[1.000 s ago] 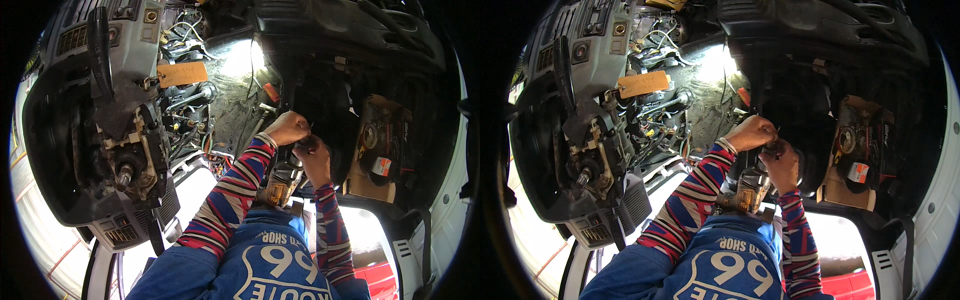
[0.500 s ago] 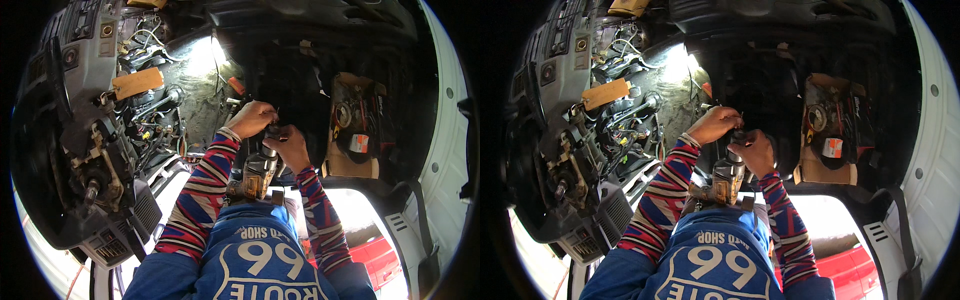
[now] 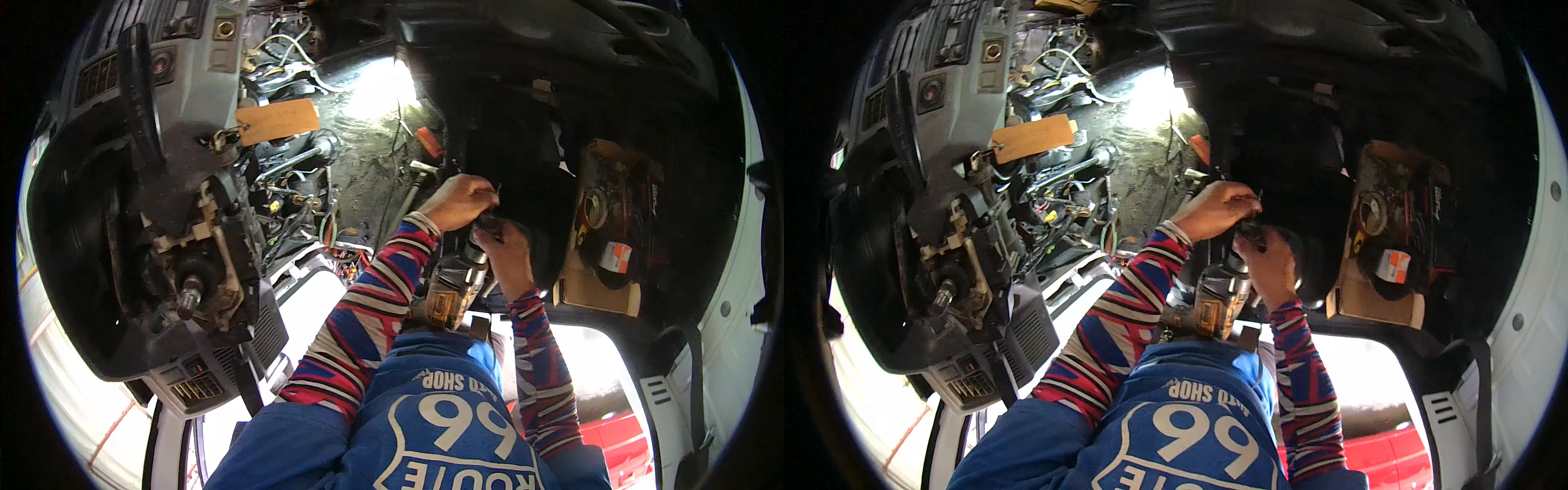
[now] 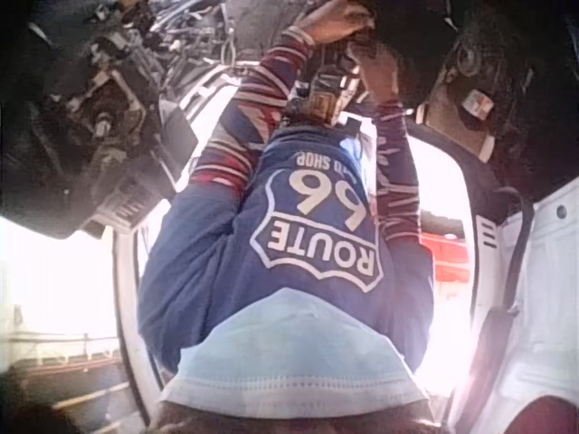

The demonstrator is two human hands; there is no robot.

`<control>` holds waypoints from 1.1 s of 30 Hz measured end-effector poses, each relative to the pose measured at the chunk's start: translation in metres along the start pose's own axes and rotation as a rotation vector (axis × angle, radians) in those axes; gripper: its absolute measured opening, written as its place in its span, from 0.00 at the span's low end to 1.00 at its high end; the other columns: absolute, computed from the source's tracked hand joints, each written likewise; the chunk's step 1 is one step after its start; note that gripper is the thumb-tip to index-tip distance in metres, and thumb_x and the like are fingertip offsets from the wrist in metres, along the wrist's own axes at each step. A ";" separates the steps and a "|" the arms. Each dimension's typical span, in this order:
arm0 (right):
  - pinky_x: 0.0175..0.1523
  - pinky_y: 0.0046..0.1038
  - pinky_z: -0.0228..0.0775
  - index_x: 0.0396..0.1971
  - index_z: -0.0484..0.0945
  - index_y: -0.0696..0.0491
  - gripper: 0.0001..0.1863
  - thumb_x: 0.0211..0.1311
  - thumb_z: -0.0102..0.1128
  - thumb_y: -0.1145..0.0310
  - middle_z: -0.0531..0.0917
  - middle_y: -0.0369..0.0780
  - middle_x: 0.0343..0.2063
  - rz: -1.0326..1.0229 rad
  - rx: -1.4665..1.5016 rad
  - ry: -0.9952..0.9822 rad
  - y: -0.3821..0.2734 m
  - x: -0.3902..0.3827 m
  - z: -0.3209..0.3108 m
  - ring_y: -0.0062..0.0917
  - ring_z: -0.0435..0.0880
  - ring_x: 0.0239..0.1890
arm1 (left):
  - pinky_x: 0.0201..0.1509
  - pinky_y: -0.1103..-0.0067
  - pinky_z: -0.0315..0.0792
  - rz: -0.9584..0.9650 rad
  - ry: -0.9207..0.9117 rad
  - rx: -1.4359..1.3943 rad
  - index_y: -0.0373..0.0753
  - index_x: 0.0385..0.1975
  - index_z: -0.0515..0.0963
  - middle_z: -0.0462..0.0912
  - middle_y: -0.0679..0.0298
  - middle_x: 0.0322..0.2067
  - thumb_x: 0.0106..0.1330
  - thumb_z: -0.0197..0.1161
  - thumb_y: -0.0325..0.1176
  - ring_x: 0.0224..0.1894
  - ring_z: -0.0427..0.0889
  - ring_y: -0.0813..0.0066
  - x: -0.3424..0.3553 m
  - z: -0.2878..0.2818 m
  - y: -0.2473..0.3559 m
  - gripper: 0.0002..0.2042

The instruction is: The person walks through a cluttered auto repair shop and enters a white van with its interior partially disassembled. They use a cordless drill to remove screws from the dashboard area, then switch to a screwdriver to adjust components under the dashboard. The person handles small parts and tools while working on the vehicle's interior.

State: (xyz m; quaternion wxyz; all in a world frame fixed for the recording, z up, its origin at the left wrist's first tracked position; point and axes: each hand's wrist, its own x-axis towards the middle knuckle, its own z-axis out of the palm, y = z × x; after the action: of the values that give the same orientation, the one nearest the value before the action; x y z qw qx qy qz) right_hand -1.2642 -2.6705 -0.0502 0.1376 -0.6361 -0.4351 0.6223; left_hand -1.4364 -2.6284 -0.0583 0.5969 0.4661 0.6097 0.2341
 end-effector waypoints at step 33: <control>0.50 0.38 0.77 0.45 0.81 0.58 0.34 0.47 0.81 0.45 0.87 0.45 0.40 0.047 -0.036 0.047 -0.004 -0.005 0.000 0.37 0.87 0.45 | 0.40 0.73 0.78 -0.012 -0.084 0.226 0.32 0.38 0.86 0.88 0.56 0.29 0.70 0.65 0.39 0.33 0.87 0.69 0.004 -0.006 0.013 0.14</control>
State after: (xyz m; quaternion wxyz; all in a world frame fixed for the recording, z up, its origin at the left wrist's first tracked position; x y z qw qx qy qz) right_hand -1.2646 -2.6718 -0.0437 0.1218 -0.6630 -0.4277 0.6021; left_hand -1.4380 -2.6175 -0.0484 0.5670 0.5362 0.6092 0.1407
